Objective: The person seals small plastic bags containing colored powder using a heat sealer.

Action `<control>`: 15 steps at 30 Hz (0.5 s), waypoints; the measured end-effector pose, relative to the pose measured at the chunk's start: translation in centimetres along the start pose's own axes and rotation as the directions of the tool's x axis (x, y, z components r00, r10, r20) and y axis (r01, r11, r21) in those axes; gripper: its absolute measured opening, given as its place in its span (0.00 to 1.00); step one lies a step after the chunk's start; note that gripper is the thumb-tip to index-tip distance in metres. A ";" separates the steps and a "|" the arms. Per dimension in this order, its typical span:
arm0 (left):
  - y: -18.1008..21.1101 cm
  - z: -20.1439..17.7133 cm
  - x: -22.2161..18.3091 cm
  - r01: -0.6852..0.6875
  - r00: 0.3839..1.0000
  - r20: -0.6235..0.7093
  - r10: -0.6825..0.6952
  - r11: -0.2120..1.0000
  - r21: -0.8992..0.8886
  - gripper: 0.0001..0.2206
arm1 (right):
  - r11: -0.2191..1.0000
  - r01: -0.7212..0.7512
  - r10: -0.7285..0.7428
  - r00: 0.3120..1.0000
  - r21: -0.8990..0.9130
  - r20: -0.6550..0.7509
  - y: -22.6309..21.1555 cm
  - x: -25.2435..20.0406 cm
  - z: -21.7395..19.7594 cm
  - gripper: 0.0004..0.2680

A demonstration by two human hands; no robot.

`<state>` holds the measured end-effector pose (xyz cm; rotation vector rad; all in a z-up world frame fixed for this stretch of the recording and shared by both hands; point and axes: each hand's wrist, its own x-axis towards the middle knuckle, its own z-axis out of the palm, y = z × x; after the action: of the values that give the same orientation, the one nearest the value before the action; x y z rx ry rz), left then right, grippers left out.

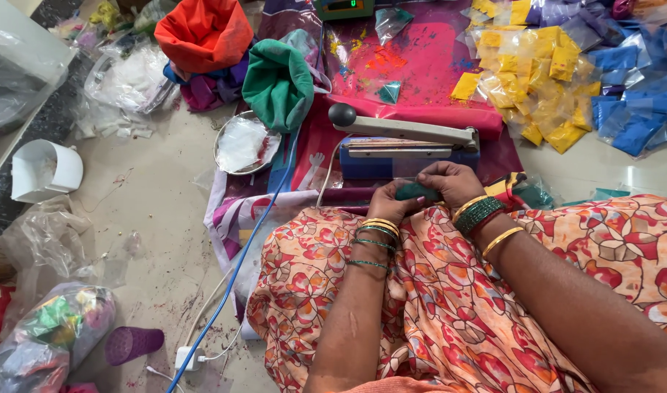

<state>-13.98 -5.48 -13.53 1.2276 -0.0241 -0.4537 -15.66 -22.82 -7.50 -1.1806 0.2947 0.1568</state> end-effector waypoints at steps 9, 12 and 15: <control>3.4 1.4 -2.1 -0.059 0.982 0.172 0.075 0.993 -0.099 0.19 | 0.997 0.010 -0.003 0.996 0.082 -0.086 -0.6 0.1 -0.6 0.03; 1.5 0.7 -1.2 0.025 0.994 0.109 -0.014 0.994 -0.106 0.11 | 0.998 -0.031 0.034 0.997 0.052 -0.063 0.0 0.6 -1.0 0.03; -1.0 -0.2 0.3 -0.052 0.980 0.179 0.082 0.985 -0.163 0.15 | 0.998 0.029 -0.023 0.994 0.053 -0.110 -1.8 -0.9 0.1 0.02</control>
<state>-14.03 -5.69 -14.60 1.0233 -0.1850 -0.5001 -15.97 -23.39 -5.58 -1.1407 0.3777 0.0606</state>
